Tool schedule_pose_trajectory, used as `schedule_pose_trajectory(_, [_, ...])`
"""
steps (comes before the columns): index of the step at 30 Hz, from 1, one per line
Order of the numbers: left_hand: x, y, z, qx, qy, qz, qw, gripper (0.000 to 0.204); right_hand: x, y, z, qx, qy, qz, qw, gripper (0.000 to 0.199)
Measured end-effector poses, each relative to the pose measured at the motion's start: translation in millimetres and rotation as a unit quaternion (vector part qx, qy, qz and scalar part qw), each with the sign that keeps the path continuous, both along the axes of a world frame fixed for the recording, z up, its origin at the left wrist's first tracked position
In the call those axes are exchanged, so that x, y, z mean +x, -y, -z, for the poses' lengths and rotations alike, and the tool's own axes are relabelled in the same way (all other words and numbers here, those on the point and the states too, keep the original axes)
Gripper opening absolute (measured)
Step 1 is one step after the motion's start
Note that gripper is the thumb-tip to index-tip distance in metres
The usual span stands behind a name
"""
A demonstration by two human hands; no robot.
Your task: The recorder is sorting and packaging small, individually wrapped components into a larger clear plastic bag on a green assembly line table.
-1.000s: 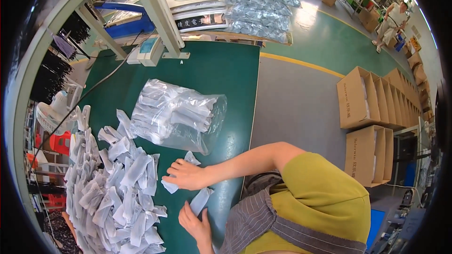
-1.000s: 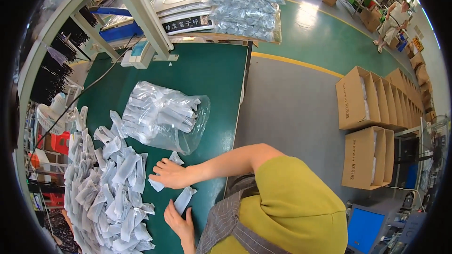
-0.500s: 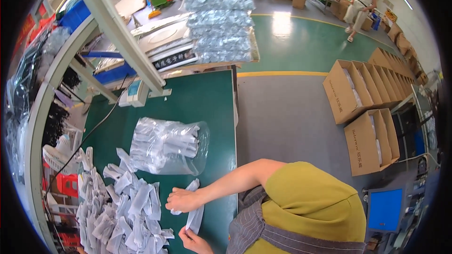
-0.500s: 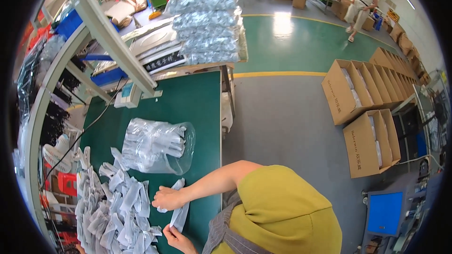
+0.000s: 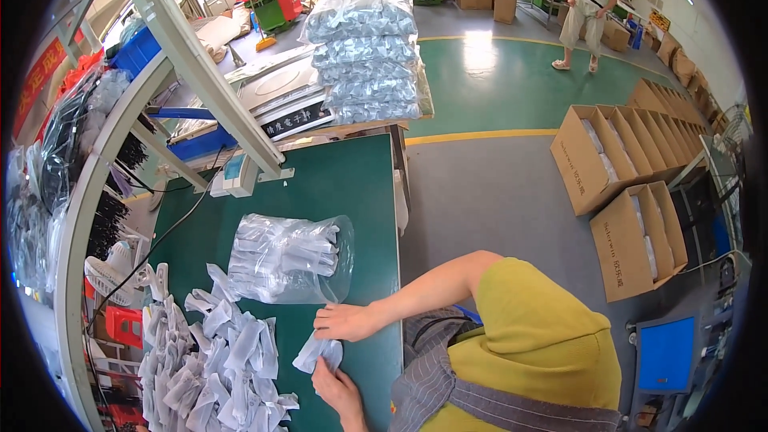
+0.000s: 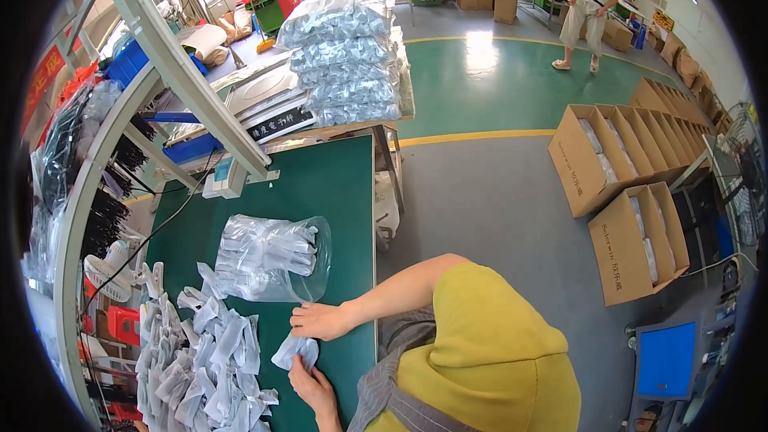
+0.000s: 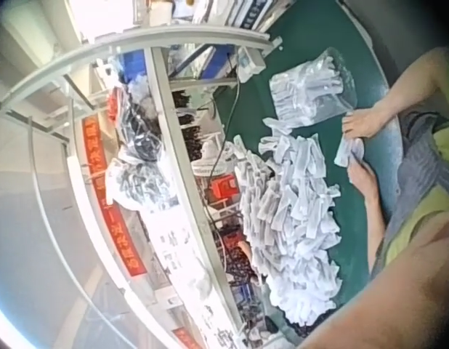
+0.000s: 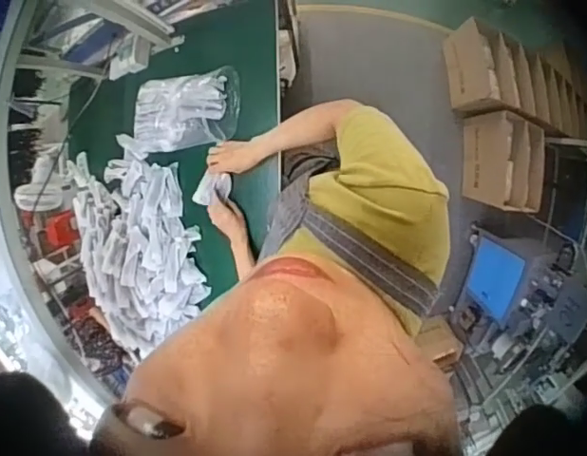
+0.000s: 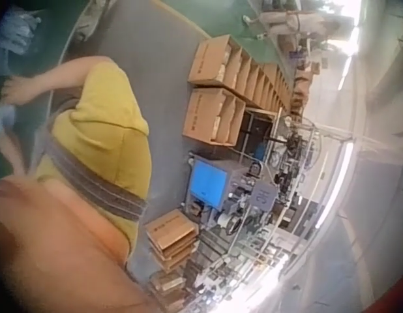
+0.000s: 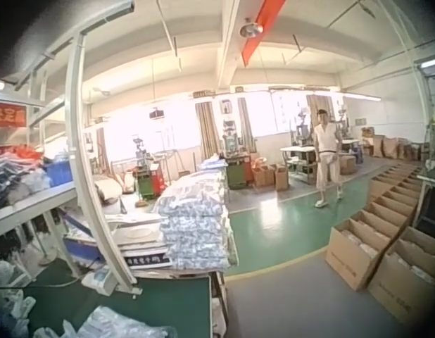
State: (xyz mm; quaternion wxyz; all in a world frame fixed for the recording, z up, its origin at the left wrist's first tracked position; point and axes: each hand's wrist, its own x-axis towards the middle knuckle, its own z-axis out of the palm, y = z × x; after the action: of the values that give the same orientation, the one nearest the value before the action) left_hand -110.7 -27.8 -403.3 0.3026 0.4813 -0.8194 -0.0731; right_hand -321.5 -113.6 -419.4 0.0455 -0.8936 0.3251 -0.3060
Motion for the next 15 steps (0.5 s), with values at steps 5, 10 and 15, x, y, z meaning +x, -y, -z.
schedule_pose_trajectory(5, [-2,27,-10,-0.055,0.122,0.053,0.99,0.037,6,30,4,0.097,0.007,-0.018,0.995,0.027])
schedule_pose_trajectory(10, [-4,24,-17,-0.035,0.115,0.079,0.99,0.031,15,43,-22,0.251,0.069,-0.014,0.965,0.03])
schedule_pose_trajectory(15, [3,5,-5,-0.026,0.086,0.007,0.996,0.028,36,28,-19,0.348,0.032,-0.158,0.923,0.031])
